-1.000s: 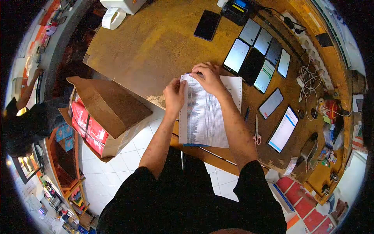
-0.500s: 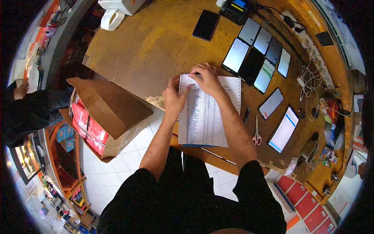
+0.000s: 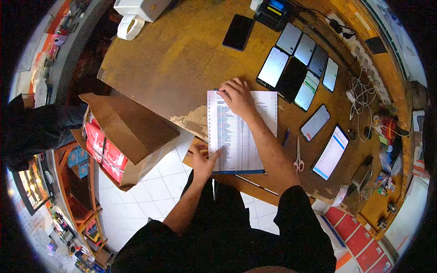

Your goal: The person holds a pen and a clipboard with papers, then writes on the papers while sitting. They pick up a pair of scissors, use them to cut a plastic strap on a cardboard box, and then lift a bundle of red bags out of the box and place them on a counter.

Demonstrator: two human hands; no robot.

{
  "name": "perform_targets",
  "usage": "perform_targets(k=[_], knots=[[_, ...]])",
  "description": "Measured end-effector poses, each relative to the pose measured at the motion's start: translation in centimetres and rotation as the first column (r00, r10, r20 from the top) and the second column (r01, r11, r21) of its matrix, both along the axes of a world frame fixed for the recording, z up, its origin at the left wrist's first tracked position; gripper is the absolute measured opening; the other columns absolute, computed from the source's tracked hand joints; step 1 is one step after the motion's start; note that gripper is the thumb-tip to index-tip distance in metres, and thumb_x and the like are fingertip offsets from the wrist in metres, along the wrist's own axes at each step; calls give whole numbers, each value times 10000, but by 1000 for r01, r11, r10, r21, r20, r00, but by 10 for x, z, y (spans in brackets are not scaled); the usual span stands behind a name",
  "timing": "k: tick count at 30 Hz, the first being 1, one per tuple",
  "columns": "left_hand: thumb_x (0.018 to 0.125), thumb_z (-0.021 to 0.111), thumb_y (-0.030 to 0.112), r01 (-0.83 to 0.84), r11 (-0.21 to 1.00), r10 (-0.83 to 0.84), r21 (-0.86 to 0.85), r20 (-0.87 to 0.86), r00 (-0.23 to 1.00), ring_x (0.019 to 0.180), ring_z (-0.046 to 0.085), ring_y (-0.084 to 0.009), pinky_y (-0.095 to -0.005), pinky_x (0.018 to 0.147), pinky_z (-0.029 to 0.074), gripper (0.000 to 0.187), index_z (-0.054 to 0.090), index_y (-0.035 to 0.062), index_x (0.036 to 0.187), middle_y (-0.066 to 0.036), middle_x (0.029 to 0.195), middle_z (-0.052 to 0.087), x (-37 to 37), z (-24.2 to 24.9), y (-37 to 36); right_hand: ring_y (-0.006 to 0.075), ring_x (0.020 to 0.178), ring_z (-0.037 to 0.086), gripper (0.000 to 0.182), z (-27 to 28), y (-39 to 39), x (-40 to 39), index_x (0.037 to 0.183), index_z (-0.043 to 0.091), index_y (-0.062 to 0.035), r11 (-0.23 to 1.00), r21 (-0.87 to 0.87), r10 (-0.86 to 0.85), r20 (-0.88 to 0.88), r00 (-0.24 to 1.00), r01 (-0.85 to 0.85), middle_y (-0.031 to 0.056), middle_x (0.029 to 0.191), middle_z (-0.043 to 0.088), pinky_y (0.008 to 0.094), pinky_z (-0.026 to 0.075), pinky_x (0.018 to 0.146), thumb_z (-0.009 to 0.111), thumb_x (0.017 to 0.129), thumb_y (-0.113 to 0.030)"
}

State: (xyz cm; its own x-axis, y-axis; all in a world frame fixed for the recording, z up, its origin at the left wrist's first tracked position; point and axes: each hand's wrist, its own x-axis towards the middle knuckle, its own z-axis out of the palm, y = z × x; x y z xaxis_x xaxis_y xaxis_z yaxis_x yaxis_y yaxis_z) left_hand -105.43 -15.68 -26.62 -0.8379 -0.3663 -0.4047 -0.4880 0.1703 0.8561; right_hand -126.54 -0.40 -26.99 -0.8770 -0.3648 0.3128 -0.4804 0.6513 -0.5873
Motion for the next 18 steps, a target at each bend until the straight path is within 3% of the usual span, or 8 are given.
perform_targets(k=[2,6,8,14,18], knots=[[743,770,206,128,981,-155,149,186,970,800,631,-200,-297,690,498,514,520,-39,1120,-123,964,659,-7,12,-4,257,877,541,158,1,0,0,799,625,-80,1000,-24,-8,6,1000,8,48,834,609,403,392,804,659,818,-233],[778,736,224,274,924,-340,267,243,908,783,631,-182,-290,667,501,439,591,-63,1077,-129,978,662,-14,-2,-21,287,844,570,148,1,-3,-1,774,634,-49,988,-139,-51,98,994,64,90,829,618,400,436,767,677,801,-188],[828,675,212,282,847,-427,452,261,866,835,630,-175,-293,719,498,394,605,-81,1082,-143,1014,657,-21,9,-22,294,838,577,143,5,-2,-3,773,636,-40,990,-132,-35,129,991,52,101,824,619,403,447,754,685,790,-174],[861,614,155,97,762,-247,640,149,957,934,606,-193,-297,820,474,363,570,-87,1130,-132,1039,646,-20,22,-17,307,806,587,143,5,-5,-13,747,625,-28,995,-92,-7,205,979,26,121,797,618,408,455,746,704,757,-147],[848,638,207,131,847,-276,515,216,937,876,647,-239,-333,791,498,407,562,-68,1139,-161,978,670,-14,26,-20,289,840,565,146,12,-6,-14,745,615,-31,998,-57,1,270,963,14,101,813,617,406,431,741,706,756,-145]])
